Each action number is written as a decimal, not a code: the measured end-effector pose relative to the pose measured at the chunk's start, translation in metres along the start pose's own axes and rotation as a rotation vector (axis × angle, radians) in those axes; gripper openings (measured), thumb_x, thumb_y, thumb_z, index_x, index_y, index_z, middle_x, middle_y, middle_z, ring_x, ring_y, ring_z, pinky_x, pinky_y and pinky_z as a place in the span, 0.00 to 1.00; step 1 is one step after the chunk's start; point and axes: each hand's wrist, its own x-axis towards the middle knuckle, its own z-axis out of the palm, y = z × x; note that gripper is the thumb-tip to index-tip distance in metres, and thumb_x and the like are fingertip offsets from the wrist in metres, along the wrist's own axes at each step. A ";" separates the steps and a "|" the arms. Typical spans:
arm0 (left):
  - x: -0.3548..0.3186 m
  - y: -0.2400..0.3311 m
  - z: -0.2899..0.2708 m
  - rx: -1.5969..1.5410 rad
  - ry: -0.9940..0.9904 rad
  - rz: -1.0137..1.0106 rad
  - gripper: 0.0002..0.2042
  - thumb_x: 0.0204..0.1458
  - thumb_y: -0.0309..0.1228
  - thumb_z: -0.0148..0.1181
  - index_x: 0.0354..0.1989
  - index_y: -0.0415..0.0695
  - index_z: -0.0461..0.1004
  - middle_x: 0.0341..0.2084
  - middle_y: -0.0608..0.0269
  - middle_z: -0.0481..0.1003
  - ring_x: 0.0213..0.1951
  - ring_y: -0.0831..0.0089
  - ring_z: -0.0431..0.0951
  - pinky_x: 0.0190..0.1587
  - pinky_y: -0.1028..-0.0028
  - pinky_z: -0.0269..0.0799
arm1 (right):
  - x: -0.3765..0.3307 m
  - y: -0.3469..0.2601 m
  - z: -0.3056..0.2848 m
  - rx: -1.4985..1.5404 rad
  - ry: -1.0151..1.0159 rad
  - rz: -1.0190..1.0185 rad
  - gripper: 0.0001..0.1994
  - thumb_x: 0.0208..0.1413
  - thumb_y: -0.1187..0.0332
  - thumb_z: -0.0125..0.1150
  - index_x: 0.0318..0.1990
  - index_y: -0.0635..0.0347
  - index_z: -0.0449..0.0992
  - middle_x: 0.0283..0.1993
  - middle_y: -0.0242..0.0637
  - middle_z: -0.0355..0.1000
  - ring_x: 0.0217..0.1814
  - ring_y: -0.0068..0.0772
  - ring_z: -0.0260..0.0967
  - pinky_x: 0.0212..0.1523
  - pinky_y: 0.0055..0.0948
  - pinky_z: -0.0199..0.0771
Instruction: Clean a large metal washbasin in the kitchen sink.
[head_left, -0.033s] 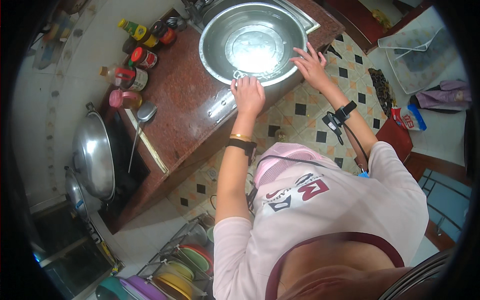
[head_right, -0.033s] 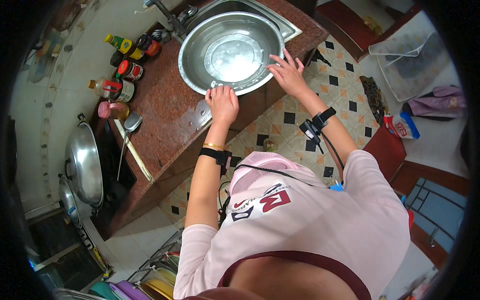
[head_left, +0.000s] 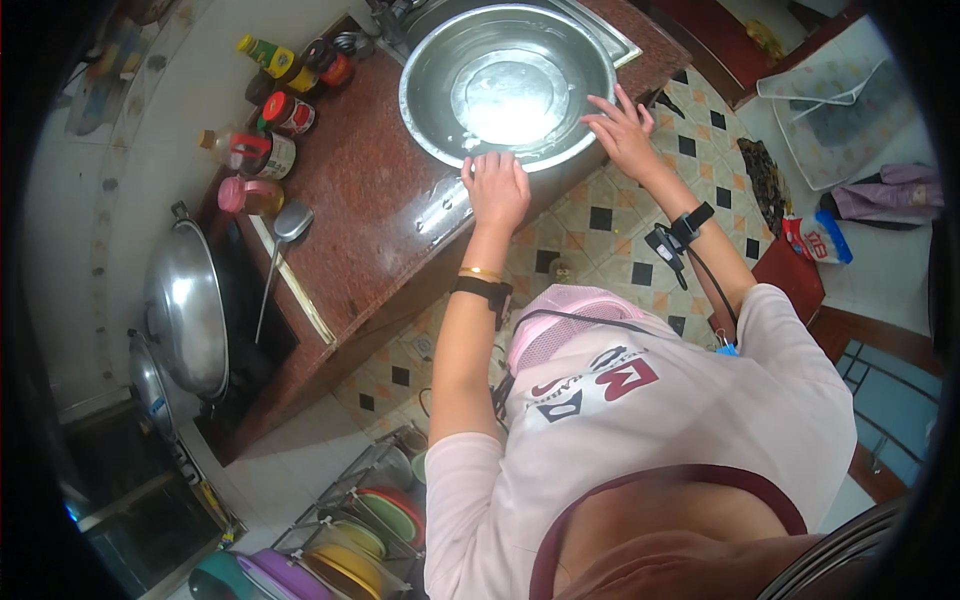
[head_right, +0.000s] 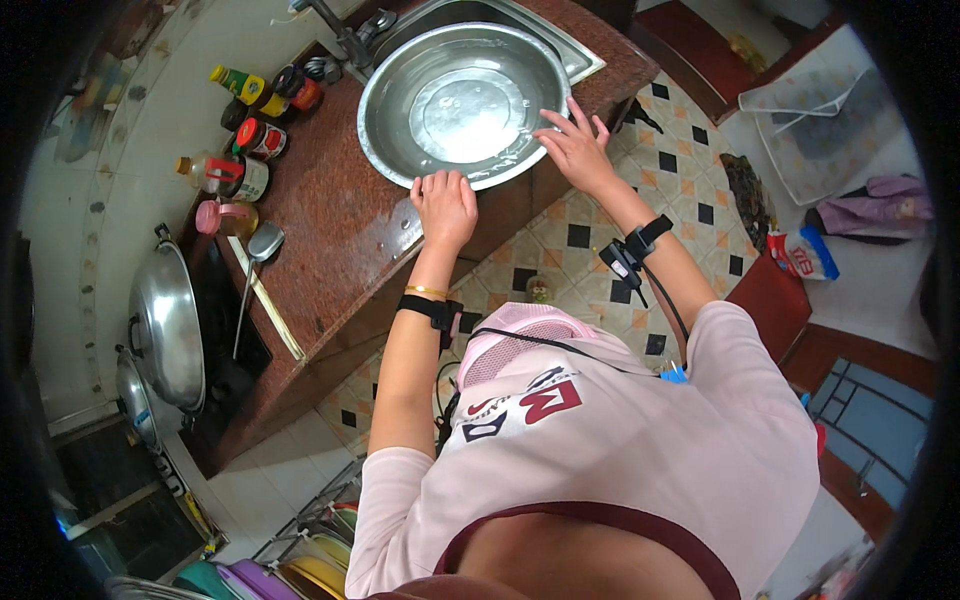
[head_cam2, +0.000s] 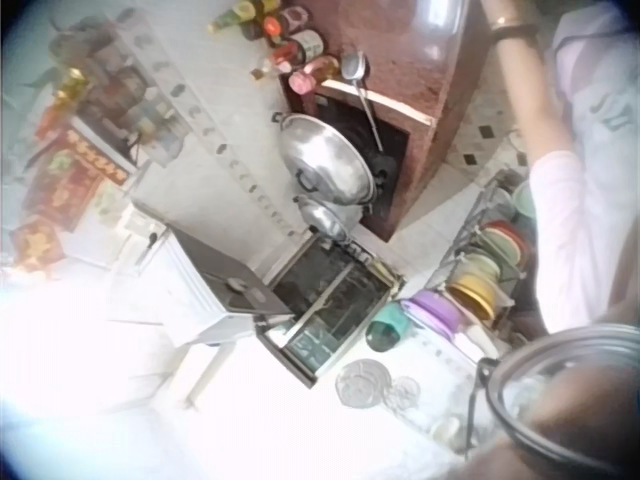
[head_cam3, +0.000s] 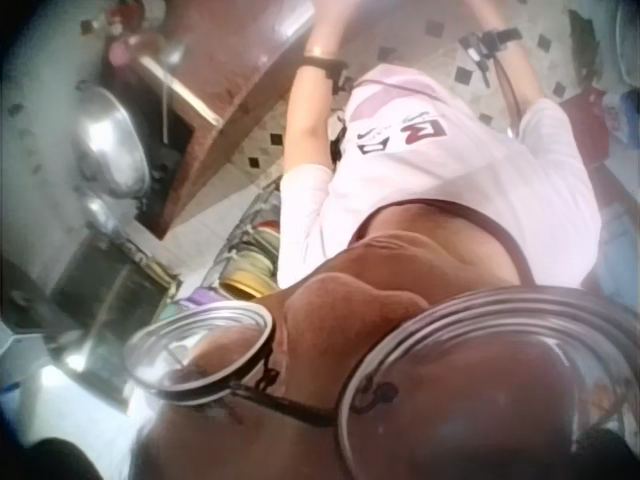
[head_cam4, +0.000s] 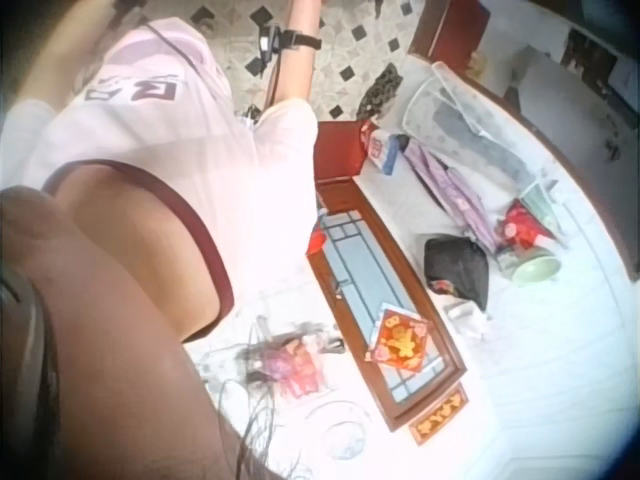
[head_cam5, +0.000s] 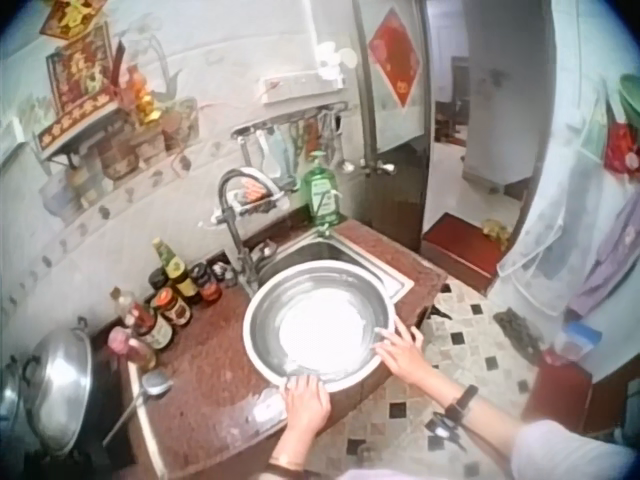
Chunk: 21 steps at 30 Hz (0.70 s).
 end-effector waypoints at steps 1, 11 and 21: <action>0.000 -0.001 0.000 0.002 -0.001 -0.012 0.08 0.51 0.33 0.44 0.28 0.44 0.68 0.29 0.61 0.67 0.40 0.62 0.65 0.54 0.56 0.50 | -0.001 -0.001 0.000 -0.016 0.005 -0.001 0.11 0.58 0.57 0.43 0.39 0.38 0.75 0.58 0.21 0.59 0.69 0.35 0.38 0.60 0.51 0.30; -0.008 -0.017 -0.017 0.005 -0.047 0.036 0.08 0.51 0.33 0.45 0.30 0.44 0.69 0.29 0.61 0.68 0.41 0.63 0.67 0.54 0.59 0.52 | -0.011 -0.020 -0.005 -0.039 -0.060 -0.116 0.11 0.58 0.59 0.42 0.38 0.44 0.74 0.55 0.24 0.61 0.69 0.31 0.39 0.60 0.49 0.32; -0.022 -0.029 -0.026 -0.010 -0.081 0.035 0.08 0.52 0.33 0.44 0.30 0.44 0.69 0.30 0.62 0.68 0.42 0.65 0.66 0.55 0.60 0.49 | -0.014 -0.041 -0.007 -0.063 -0.129 -0.154 0.14 0.58 0.63 0.39 0.45 0.46 0.71 0.60 0.25 0.56 0.70 0.31 0.35 0.61 0.49 0.31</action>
